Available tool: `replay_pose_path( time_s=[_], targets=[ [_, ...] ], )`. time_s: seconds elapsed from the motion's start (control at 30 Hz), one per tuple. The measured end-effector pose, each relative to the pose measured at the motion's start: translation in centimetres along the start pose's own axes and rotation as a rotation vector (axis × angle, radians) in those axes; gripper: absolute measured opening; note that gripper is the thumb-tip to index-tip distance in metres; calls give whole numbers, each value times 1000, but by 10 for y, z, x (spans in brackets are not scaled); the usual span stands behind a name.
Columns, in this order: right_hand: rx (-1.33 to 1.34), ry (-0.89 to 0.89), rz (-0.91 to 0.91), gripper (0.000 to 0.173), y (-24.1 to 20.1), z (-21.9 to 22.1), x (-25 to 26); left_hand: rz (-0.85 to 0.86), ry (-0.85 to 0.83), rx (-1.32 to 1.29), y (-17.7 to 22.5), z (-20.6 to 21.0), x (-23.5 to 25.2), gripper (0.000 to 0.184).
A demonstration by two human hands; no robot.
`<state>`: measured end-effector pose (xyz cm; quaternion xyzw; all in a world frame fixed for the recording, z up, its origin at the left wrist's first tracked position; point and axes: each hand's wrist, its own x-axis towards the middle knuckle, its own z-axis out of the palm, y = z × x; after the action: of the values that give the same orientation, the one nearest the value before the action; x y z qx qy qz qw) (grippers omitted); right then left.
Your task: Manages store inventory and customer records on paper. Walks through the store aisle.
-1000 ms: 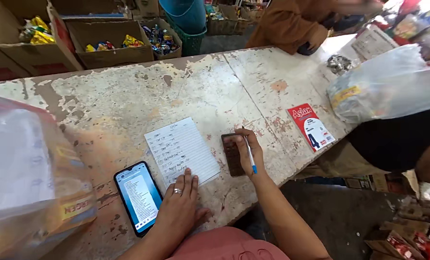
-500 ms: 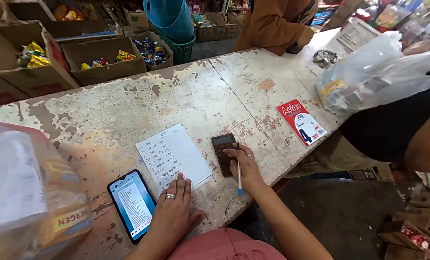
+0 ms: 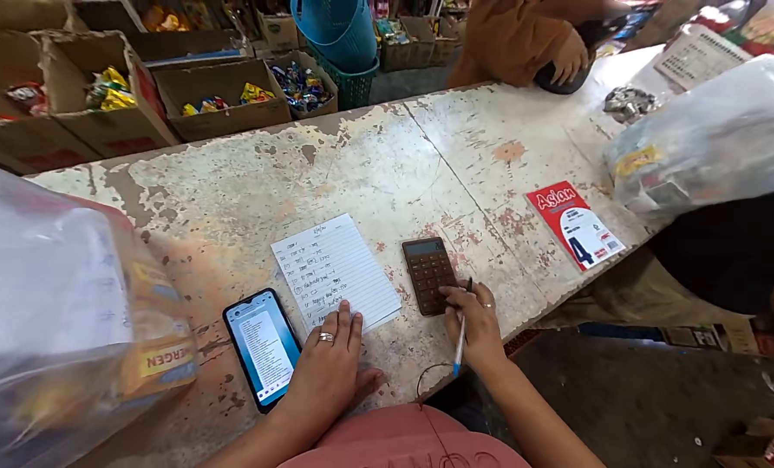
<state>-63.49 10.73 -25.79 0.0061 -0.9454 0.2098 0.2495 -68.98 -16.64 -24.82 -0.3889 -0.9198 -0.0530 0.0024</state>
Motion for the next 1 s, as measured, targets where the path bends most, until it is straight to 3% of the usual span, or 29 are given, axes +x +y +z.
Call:
replay_pose_path(
  time_s=[0.13, 0.33, 0.47, 0.57, 0.77, 0.9, 1.0],
  targets=[
    [-30, -11, -34, 22, -12, -1, -13, 7, -15, -12, 0, -1, 0, 93],
    [-33, -100, 15, 27, -8, 8, 21, 8, 105, -11, 0, 6, 1, 44],
    [-58, 19, 69, 25, 11, 2, 32, 19, 124, -10, -5, 2, 2, 50],
    [-34, -40, 118, 26, 21, -1, 34, 5, 118, 13, -4, 1, 3, 52],
    [-25, -2, 41, 24, 3, 4, 21, -31, 60, 14, -8, -2, 6, 53],
    [20, 23, 99, 26, 8, -1, 7, -32, 74, -1, -8, 1, 5, 42],
    [9, 52, 144, 23, 17, -4, -1, -44, 44, -47, -6, 4, 3, 61]
  ],
)
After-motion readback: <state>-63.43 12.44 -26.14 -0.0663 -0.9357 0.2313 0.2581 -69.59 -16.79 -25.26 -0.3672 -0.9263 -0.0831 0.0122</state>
